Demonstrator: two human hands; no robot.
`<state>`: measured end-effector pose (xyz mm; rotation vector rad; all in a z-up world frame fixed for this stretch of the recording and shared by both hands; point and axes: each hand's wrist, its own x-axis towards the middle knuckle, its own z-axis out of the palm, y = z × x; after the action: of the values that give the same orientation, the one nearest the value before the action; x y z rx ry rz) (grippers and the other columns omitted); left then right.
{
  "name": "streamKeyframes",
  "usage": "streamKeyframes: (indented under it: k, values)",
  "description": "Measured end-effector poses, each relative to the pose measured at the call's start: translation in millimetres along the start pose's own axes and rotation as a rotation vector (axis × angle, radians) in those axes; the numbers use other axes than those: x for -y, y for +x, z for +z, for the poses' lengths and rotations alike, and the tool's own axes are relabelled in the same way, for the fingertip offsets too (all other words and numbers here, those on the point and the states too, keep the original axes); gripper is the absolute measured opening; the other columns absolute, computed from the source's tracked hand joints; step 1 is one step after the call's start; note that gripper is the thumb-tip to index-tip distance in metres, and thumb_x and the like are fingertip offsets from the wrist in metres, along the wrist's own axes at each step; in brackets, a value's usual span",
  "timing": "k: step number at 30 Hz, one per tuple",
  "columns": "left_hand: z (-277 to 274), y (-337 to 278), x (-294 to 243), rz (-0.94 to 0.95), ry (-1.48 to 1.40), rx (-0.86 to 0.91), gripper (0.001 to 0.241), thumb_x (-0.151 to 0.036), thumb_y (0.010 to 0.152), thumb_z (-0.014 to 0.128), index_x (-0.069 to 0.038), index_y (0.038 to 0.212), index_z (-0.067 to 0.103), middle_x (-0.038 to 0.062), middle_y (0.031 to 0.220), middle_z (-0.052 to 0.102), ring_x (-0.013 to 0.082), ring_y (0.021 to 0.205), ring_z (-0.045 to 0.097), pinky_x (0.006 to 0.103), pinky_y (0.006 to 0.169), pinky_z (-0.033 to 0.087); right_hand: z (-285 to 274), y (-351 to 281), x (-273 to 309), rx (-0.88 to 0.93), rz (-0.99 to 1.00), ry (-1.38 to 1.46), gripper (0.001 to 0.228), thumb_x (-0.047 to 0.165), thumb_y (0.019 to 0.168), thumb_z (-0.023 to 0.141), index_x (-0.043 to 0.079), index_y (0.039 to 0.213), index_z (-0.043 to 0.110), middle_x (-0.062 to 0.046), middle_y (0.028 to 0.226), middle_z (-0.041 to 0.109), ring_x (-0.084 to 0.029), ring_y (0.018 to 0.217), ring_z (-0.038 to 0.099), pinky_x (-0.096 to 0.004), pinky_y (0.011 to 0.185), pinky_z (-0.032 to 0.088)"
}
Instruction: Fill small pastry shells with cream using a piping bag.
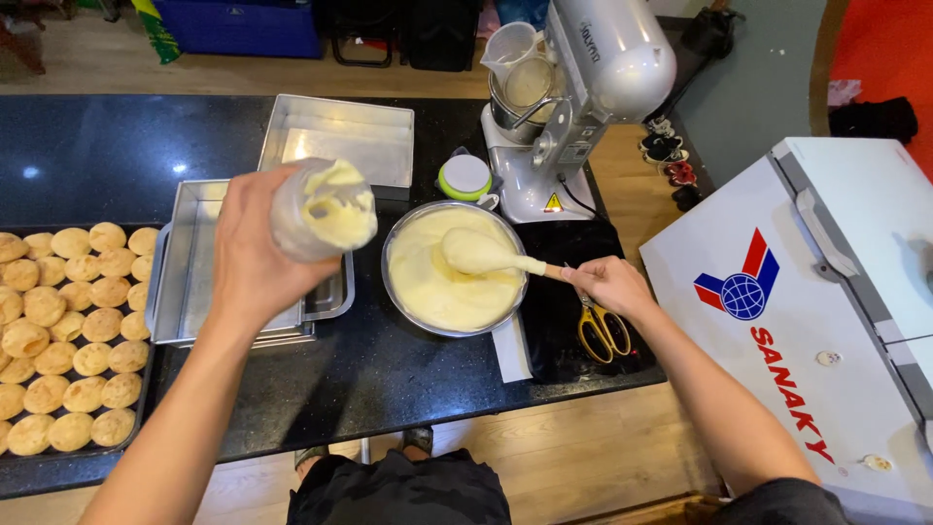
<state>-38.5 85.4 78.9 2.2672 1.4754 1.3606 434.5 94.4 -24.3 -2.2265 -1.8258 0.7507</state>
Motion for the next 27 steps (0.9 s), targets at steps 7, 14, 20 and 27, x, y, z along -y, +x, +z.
streamKeyframes:
  k: [7,14,20,27]
  values:
    - [33,23,5,-0.036,0.210,0.011,0.097,-0.016,0.051,0.099,-0.012,0.139,0.057,0.017,0.129,0.054,0.0385,0.121,0.054,0.0557,0.101,0.044,-68,2,-8,0.000,-0.099,-0.014,0.053,0.060,0.088,0.067,0.011,0.070,0.078,-0.004,0.051,0.054,-0.017,0.050,0.049,-0.037,0.053,0.035]
    - [79,29,-14,0.008,0.183,0.051,0.099,-0.019,0.049,0.099,-0.011,0.137,0.055,0.016,0.125,0.054,0.0376,0.120,0.053,0.0550,0.105,0.041,-172,-18,36,-0.084,-0.196,-0.149,0.048,0.062,0.086,0.067,0.018,0.083,0.084,-0.003,0.054,0.059,-0.017,0.051,0.048,-0.036,0.052,0.034]
    - [95,25,-67,0.031,-0.038,0.088,0.097,-0.021,0.048,0.098,-0.012,0.135,0.055,0.014,0.124,0.055,0.0355,0.119,0.055,0.0519,0.097,0.044,-219,-70,146,-0.263,-0.297,-0.706,0.056,0.074,0.082,0.062,0.023,0.092,0.082,-0.005,0.055,0.069,-0.024,0.052,0.065,-0.039,0.050,0.046]
    - [91,5,-102,0.003,-0.295,0.042,0.089,-0.020,0.050,0.094,-0.011,0.131,0.059,0.013,0.118,0.059,0.0351,0.110,0.063,0.0452,0.093,0.053,-199,-132,244,-0.367,-0.692,-1.093,0.052,0.068,0.086,0.063,0.019,0.070,0.077,-0.008,0.052,0.063,-0.031,0.052,0.066,-0.043,0.050,0.053]
